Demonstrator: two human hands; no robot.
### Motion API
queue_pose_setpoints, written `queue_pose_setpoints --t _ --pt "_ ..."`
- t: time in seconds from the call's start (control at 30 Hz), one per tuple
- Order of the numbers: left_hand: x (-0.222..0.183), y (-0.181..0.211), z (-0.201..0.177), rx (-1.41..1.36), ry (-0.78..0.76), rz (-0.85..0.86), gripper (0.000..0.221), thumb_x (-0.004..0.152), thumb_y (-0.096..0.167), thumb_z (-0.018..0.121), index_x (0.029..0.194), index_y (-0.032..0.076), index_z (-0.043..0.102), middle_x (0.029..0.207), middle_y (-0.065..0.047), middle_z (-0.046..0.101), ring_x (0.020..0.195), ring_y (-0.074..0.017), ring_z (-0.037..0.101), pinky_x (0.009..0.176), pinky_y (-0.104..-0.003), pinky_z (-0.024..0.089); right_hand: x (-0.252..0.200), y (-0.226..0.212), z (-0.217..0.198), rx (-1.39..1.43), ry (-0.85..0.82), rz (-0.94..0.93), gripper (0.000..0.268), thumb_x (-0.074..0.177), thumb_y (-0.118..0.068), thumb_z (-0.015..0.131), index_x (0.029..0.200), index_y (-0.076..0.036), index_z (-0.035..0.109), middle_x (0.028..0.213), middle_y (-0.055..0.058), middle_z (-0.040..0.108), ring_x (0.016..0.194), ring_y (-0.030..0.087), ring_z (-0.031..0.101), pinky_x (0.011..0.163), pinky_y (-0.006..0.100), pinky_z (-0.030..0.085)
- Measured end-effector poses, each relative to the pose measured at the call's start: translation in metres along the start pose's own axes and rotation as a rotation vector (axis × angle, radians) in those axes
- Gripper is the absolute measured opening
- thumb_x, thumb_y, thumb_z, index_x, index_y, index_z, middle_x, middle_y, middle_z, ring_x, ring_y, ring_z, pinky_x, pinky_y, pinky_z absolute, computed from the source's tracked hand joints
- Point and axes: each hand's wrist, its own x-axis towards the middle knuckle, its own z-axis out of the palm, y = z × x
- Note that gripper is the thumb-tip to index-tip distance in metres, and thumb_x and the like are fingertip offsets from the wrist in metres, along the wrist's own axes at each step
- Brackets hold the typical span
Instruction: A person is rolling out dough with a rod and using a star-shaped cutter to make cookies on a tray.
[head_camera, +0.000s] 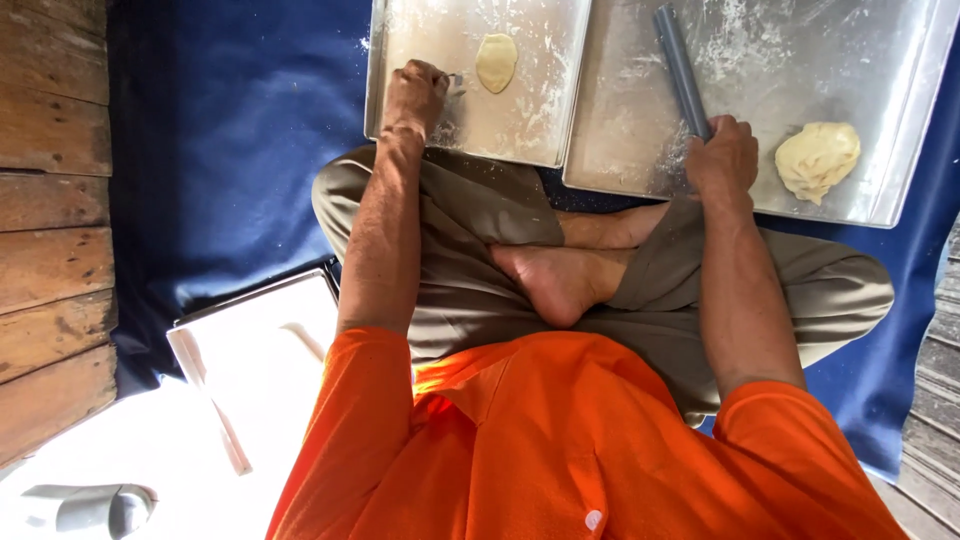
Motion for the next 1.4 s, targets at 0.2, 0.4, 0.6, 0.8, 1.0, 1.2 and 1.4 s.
queue_pose_setpoints --t 0.2,0.4,0.6,0.8,1.0,1.2,1.4 --pt "-0.026 0.061 -0.041 -0.228 -0.001 -0.014 0.012 0.091 0.019 0.073 0.089 0.01 0.081 0.069 0.001 0.075 0.056 -0.0097 0.068 0.059 -0.024 0.059 -0.012 -0.09 -0.015 0.264 0.215 -0.447 0.025 0.092 0.006 0.065 0.116 0.0 0.071 0.107 0.015 0.069 0.089 0.028 0.065 0.077 0.04 0.052" --pt "-0.031 0.076 -0.057 -0.394 -0.037 -0.05 0.009 0.09 0.016 0.074 0.085 0.01 0.078 0.064 0.003 0.071 0.05 -0.0071 0.062 0.053 -0.022 0.053 -0.026 -0.207 0.016 0.548 0.063 -0.559 0.022 0.091 0.001 0.073 0.113 -0.002 0.073 0.1 0.012 0.073 0.082 0.021 0.068 0.074 0.031 0.056" --pt "-0.018 0.065 -0.04 -0.32 0.018 0.089 0.008 0.088 0.012 0.072 0.089 0.009 0.08 0.072 -0.001 0.077 0.058 -0.0123 0.069 0.06 -0.026 0.059 -0.016 -0.257 0.05 0.466 0.131 -0.713 0.048 0.084 -0.006 0.082 0.129 -0.002 0.067 0.108 0.011 0.069 0.09 0.024 0.066 0.079 0.033 0.053" --pt "0.006 0.056 -0.008 -0.303 0.063 0.193 0.01 0.089 0.007 0.07 0.084 0.011 0.077 0.071 -0.002 0.077 0.052 -0.0102 0.068 0.053 -0.023 0.061 0.005 -0.257 0.069 0.305 0.175 -0.698 0.043 0.09 -0.006 0.079 0.13 -0.012 0.064 0.107 0.006 0.067 0.091 0.02 0.065 0.077 0.032 0.056" --pt "0.024 0.048 -0.004 -0.342 0.103 0.165 0.014 0.09 0.009 0.066 0.088 0.016 0.078 0.068 0.003 0.076 0.05 -0.0043 0.065 0.05 -0.02 0.058 0.019 -0.255 0.075 0.223 0.19 -0.696 0.033 0.09 -0.006 0.075 0.12 -0.005 0.063 0.097 0.006 0.065 0.086 0.023 0.064 0.075 0.036 0.054" --pt "0.029 0.039 -0.012 -0.321 0.241 0.058 0.013 0.09 0.014 0.067 0.095 0.019 0.079 0.085 0.001 0.083 0.069 -0.0134 0.079 0.066 -0.028 0.066 0.028 -0.252 0.094 0.167 0.211 -0.649 0.029 0.091 -0.012 0.075 0.118 -0.007 0.067 0.091 0.003 0.064 0.084 0.02 0.061 0.074 0.033 0.053" --pt "0.027 0.043 -0.009 -0.296 0.113 0.04 0.015 0.086 0.012 0.072 0.096 0.015 0.082 0.087 0.002 0.083 0.07 -0.0122 0.078 0.072 -0.027 0.064 0.03 -0.251 0.098 0.189 0.168 -0.616 0.029 0.092 -0.013 0.075 0.119 -0.006 0.068 0.092 0.004 0.064 0.087 0.022 0.061 0.077 0.035 0.053"
